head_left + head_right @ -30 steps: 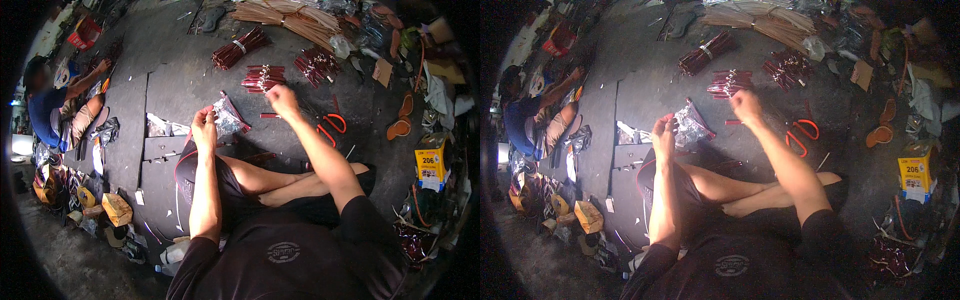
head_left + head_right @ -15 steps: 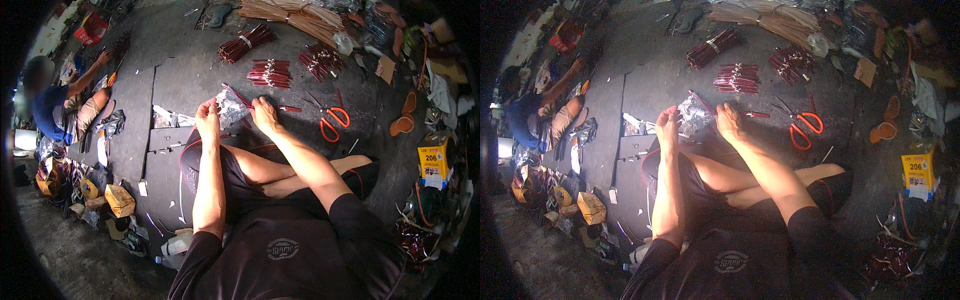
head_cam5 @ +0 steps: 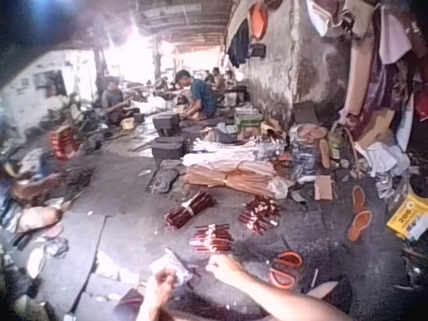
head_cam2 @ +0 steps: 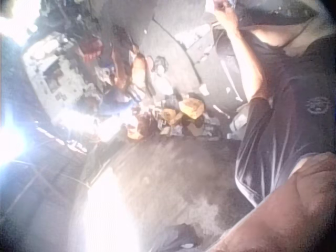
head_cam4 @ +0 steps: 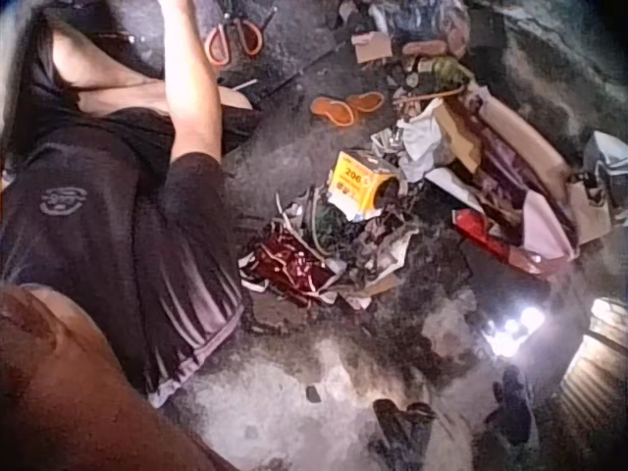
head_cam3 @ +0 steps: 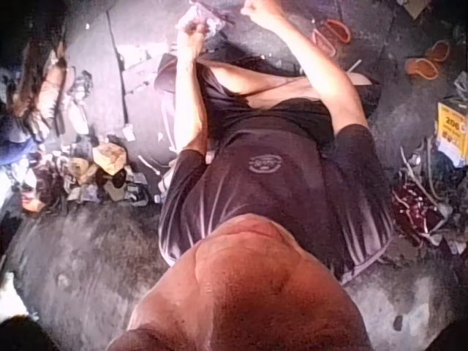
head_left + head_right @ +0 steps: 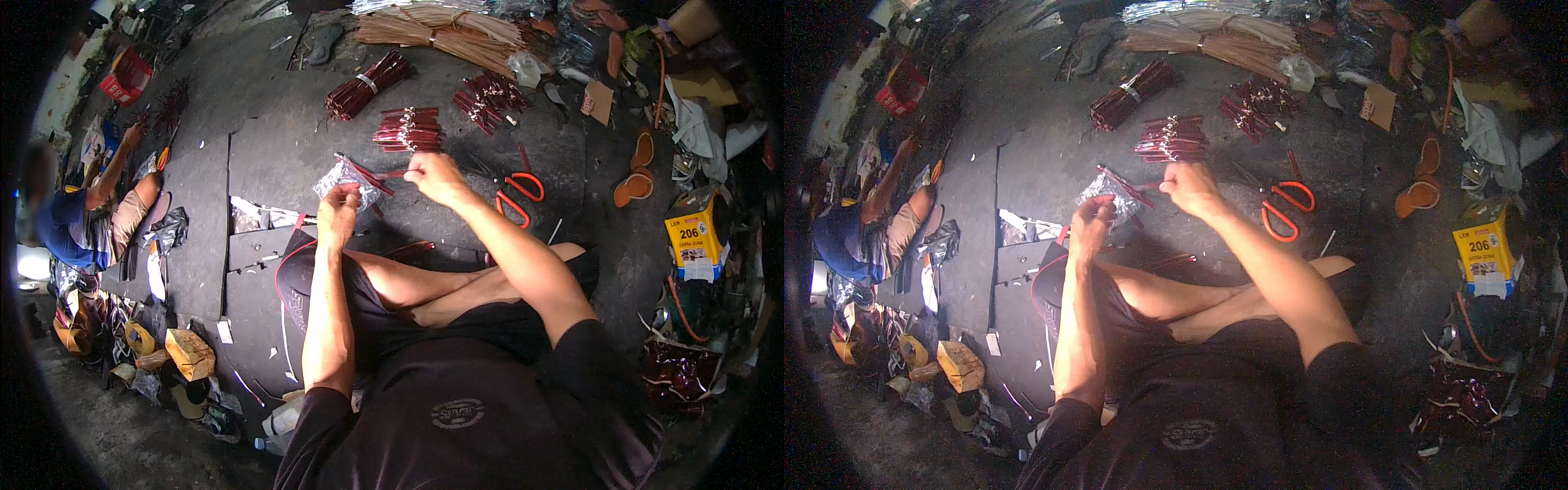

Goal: The person sits on the floor and repeatedly cuts red sticks to size using scissors, then inserts small metallic components into the ends of the sticks. The finished pieces are placed in a pile on the floor.

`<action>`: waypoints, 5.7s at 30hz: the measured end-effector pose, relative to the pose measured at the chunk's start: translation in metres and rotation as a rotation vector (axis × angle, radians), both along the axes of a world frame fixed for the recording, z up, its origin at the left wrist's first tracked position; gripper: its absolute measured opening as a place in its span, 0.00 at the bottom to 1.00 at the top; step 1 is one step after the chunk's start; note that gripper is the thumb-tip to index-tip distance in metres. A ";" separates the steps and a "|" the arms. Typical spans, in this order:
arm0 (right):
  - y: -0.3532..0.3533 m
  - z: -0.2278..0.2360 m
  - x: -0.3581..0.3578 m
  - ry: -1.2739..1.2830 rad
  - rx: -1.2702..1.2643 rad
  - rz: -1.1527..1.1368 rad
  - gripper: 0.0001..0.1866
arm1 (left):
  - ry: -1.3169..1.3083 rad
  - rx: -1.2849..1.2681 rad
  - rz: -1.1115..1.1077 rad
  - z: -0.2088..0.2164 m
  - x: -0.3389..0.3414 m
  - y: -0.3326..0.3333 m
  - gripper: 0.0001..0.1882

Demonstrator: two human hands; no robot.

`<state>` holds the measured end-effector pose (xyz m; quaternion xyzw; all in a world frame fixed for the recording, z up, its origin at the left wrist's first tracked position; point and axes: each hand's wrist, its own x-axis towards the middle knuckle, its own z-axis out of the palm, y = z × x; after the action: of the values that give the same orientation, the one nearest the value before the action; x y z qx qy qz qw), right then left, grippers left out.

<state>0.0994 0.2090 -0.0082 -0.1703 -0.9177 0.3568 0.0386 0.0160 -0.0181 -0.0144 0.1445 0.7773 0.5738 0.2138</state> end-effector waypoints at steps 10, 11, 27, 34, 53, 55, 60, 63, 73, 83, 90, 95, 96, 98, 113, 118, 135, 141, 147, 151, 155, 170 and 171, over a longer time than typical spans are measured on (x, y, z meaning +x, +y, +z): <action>0.024 0.064 0.085 0.031 -0.847 -0.139 0.13 | -0.431 0.476 0.001 0.033 0.026 0.055 0.17; 0.024 0.060 0.089 0.061 -0.880 -0.161 0.14 | -0.440 0.498 0.011 0.029 0.031 0.059 0.16; 0.004 0.060 0.087 0.263 0.182 0.065 0.11 | -0.218 0.387 -0.005 0.024 0.046 0.054 0.15; -0.032 0.070 0.066 0.106 -0.318 0.066 0.14 | -0.124 0.428 -0.018 0.051 0.065 0.052 0.18; 0.051 0.026 0.099 0.183 -0.826 -0.342 0.10 | -0.425 0.305 -0.124 0.018 0.023 0.094 0.16; 0.056 0.015 0.101 0.179 -0.854 -0.395 0.10 | -0.318 0.242 -0.117 -0.012 0.020 0.102 0.15; 0.059 0.008 0.097 0.206 -0.946 -0.551 0.08 | 0.452 -0.311 -0.079 -0.066 0.014 0.117 0.12; 0.059 0.000 0.101 0.216 -0.985 -0.581 0.08 | 0.352 -0.267 -0.064 -0.066 0.014 0.121 0.07; 0.065 -0.037 0.113 0.072 -1.056 -0.437 0.06 | 0.107 -0.213 -0.030 -0.069 0.013 0.105 0.08; 0.066 -0.092 0.098 0.021 -1.042 -0.392 0.11 | 0.518 -0.186 0.001 -0.065 0.037 0.092 0.07; 0.051 -0.093 0.081 -0.034 -0.896 -0.510 0.09 | 0.686 -0.441 -0.419 -0.059 0.093 0.089 0.30; 0.049 -0.091 0.081 -0.028 -0.844 -0.542 0.08 | 0.738 -0.504 -0.437 -0.074 0.099 0.091 0.37; 0.050 -0.097 0.083 0.002 -0.824 -0.574 0.07 | 0.742 -0.511 -0.441 -0.074 0.100 0.093 0.38; 0.052 -0.108 0.086 0.063 -0.783 -0.644 0.07 | 0.729 -0.542 -0.469 -0.075 0.102 0.098 0.38; -0.007 -0.078 0.107 -0.246 0.253 -0.148 0.33 | 0.685 -0.587 -0.451 -0.078 0.107 0.099 0.40; -0.006 -0.070 0.105 -0.265 0.227 -0.178 0.35 | 0.691 -0.625 -0.470 -0.072 0.107 0.100 0.40; -0.003 -0.068 0.104 -0.223 0.171 -0.240 0.31 | 0.688 -0.562 -0.488 -0.072 0.108 0.100 0.41; 0.024 -0.039 0.087 -0.425 0.178 -0.130 0.29 | 0.678 -0.561 -0.497 -0.077 0.107 0.098 0.40; 0.145 0.051 0.080 -0.690 0.258 0.199 0.27 | 0.650 -0.578 -0.527 -0.077 0.107 0.098 0.41; 0.161 0.011 0.126 -0.705 0.292 0.094 0.47 | 0.630 -0.581 -0.509 -0.082 0.105 0.096 0.41; 0.177 -0.028 0.155 -0.533 0.213 0.038 0.45 | 0.592 -0.573 -0.536 -0.078 0.106 0.097 0.43; 0.095 0.060 0.121 -0.445 -0.961 -0.003 0.38 | 0.656 -0.735 -0.578 -0.081 0.110 0.099 0.41; 0.080 0.084 0.114 -0.608 -1.070 -0.003 0.43 | 0.654 -0.741 -0.579 -0.081 0.109 0.098 0.40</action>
<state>0.2131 0.2893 0.0762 -0.2615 -0.5810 0.7033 -0.3152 0.1254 0.0804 -0.0958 0.4369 0.8811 0.1065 0.1467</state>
